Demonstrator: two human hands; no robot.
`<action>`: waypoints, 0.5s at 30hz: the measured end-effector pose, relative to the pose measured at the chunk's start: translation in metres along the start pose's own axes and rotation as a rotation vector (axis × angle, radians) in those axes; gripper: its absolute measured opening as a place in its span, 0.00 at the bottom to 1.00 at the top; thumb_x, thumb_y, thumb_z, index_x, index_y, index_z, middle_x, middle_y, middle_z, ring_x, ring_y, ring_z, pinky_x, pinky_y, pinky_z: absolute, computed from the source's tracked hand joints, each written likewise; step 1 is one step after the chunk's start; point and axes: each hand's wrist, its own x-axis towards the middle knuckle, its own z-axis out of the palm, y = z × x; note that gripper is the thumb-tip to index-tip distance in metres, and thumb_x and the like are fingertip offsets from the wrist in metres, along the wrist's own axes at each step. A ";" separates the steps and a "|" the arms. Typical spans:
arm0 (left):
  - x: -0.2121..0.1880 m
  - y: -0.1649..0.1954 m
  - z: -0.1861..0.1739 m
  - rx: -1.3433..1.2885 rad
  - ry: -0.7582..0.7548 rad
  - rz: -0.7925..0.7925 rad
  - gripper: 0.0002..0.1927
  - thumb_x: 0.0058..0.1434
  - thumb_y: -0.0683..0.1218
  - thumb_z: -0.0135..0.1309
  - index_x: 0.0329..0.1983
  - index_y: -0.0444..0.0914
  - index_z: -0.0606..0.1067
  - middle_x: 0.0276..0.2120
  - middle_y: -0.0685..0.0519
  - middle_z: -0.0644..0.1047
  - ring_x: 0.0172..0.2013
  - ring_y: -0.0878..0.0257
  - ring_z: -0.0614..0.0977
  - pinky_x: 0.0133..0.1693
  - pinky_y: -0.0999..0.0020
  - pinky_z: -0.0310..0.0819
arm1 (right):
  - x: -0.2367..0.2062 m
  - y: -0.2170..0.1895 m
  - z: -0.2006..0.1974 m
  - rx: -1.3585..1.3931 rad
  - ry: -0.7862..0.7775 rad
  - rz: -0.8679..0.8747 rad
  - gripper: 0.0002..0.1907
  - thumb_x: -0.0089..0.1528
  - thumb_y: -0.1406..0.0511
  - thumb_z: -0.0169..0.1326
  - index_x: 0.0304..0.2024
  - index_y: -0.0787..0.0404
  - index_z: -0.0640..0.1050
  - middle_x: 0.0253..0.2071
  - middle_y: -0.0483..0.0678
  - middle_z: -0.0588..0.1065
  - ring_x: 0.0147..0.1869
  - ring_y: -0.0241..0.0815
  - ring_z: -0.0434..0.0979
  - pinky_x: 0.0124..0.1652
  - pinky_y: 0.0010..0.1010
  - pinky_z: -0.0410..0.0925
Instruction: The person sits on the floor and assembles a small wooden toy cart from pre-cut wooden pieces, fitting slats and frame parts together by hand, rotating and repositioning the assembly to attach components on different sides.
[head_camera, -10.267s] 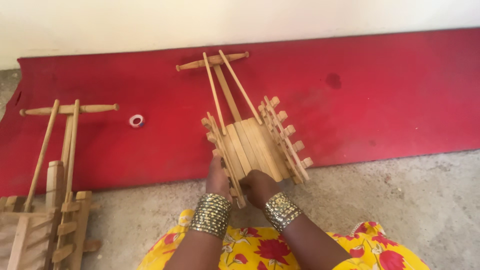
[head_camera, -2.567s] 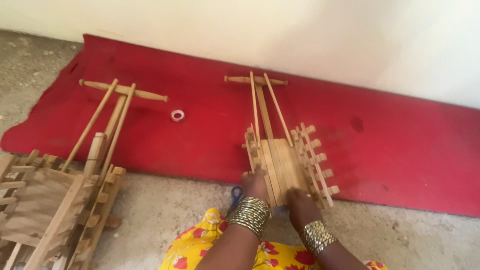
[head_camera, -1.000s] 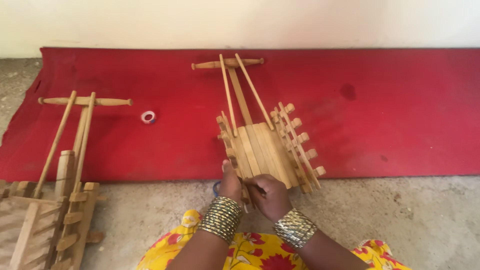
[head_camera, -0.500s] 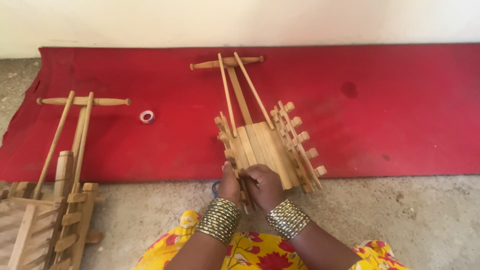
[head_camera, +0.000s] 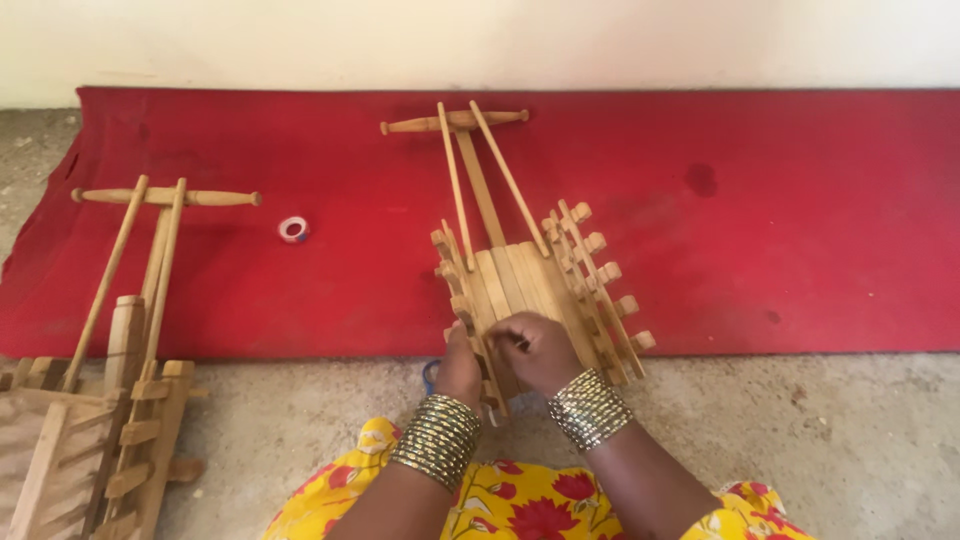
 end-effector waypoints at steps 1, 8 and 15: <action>0.002 -0.002 0.000 -0.036 -0.017 0.054 0.38 0.66 0.67 0.37 0.69 0.36 0.65 0.66 0.42 0.70 0.63 0.50 0.73 0.61 0.52 0.68 | 0.000 0.002 0.000 -0.045 0.065 -0.007 0.07 0.60 0.69 0.57 0.40 0.59 0.84 0.39 0.51 0.82 0.41 0.45 0.85 0.42 0.31 0.76; 0.014 -0.009 0.000 -0.028 -0.104 0.047 0.38 0.69 0.67 0.32 0.71 0.37 0.61 0.67 0.39 0.67 0.65 0.48 0.70 0.63 0.54 0.64 | 0.003 0.009 0.024 -0.127 0.237 -0.073 0.06 0.59 0.67 0.61 0.38 0.61 0.84 0.38 0.53 0.82 0.40 0.45 0.85 0.41 0.32 0.76; 0.005 -0.004 0.008 -0.067 -0.173 0.031 0.38 0.69 0.67 0.30 0.67 0.36 0.68 0.60 0.40 0.76 0.55 0.49 0.78 0.53 0.55 0.74 | 0.016 0.010 0.017 -0.151 0.157 -0.153 0.08 0.58 0.70 0.58 0.39 0.61 0.84 0.39 0.53 0.82 0.42 0.46 0.84 0.43 0.33 0.76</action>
